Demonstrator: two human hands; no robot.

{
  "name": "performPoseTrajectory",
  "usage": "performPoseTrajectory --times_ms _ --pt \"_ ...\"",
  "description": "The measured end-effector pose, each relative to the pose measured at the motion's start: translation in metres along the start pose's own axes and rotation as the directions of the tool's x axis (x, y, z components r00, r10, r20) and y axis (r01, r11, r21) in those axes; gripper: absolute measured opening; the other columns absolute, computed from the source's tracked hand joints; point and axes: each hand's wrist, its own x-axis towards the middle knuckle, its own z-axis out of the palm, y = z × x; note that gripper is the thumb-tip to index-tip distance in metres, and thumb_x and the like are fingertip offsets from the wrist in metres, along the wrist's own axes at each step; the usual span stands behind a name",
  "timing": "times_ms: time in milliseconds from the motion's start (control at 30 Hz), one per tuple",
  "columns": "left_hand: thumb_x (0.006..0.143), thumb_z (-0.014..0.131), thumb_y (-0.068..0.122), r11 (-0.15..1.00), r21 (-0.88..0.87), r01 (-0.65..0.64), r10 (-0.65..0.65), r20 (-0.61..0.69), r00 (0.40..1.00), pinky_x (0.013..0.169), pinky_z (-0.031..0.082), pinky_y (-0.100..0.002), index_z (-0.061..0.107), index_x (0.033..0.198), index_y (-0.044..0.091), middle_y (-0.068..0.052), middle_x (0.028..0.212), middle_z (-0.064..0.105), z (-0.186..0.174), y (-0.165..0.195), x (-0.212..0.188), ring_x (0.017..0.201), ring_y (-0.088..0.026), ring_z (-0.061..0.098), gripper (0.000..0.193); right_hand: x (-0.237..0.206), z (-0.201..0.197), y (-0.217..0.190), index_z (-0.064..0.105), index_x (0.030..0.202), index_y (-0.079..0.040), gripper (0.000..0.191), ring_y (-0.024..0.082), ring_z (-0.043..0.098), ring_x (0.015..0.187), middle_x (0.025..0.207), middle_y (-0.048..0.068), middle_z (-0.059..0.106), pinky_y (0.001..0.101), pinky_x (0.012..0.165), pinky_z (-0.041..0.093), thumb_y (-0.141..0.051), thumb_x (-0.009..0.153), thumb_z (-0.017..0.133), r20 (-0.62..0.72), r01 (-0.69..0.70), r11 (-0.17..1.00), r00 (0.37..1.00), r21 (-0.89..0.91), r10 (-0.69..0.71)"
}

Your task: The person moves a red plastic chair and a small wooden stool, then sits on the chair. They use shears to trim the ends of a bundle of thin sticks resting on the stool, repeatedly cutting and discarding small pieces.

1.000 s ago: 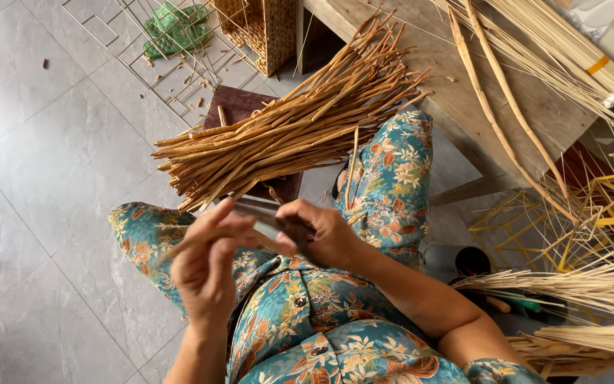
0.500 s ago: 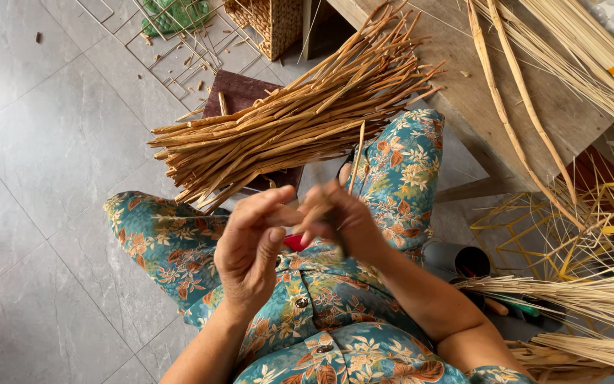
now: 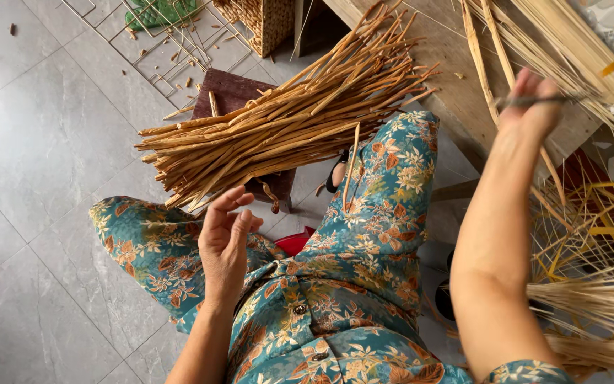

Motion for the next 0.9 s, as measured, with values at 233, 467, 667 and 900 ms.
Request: performPoseTrajectory --times_ms 233,467,667,900 --pt "0.103 0.065 0.012 0.899 0.435 -0.061 0.094 -0.056 0.994 0.078 0.056 -0.025 0.068 0.124 0.006 -0.005 0.113 0.070 -0.035 -0.038 0.041 0.089 -0.010 0.068 0.022 -0.033 -0.133 0.068 0.060 0.107 0.001 0.015 0.026 0.075 0.078 0.092 0.019 0.075 0.0340 0.061 0.059 -0.010 0.097 0.062 0.032 -0.357 0.934 0.934 0.001 0.357" --pt "0.098 0.071 0.013 0.389 0.883 -0.261 0.385 0.102 0.917 0.090 0.052 -0.040 0.075 0.112 0.012 -0.006 0.108 0.070 -0.051 -0.070 0.123 0.099 -0.027 0.063 0.014 -0.076 -0.115 0.066 0.064 0.110 -0.003 0.010 0.021 0.069 0.079 0.091 0.011 0.070 0.0341 0.073 0.059 -0.004 0.101 0.068 0.245 -0.331 0.942 0.919 0.053 0.309" --pt "0.091 0.068 0.020 0.042 0.966 -0.255 0.283 0.233 0.930 0.092 0.044 -0.047 0.071 0.109 0.015 -0.008 0.112 0.065 -0.045 -0.101 0.187 0.110 -0.032 0.058 0.019 -0.156 -0.084 0.104 0.057 0.122 -0.007 0.021 0.016 0.062 0.071 0.085 0.006 0.064 0.0316 0.066 0.054 -0.001 0.102 0.063 0.606 0.188 0.933 0.794 -0.307 0.039" --pt "0.097 0.061 0.015 -0.148 0.932 -0.330 0.292 0.360 0.886 0.097 0.042 -0.048 0.064 0.110 0.012 -0.009 0.112 0.065 -0.047 -0.112 0.203 0.110 -0.028 0.059 0.013 -0.162 -0.079 0.105 0.053 0.127 -0.003 0.024 0.017 0.064 0.074 0.087 0.008 0.064 0.0303 0.072 0.055 0.003 0.106 0.062 0.662 0.354 0.802 0.746 -0.481 0.069"
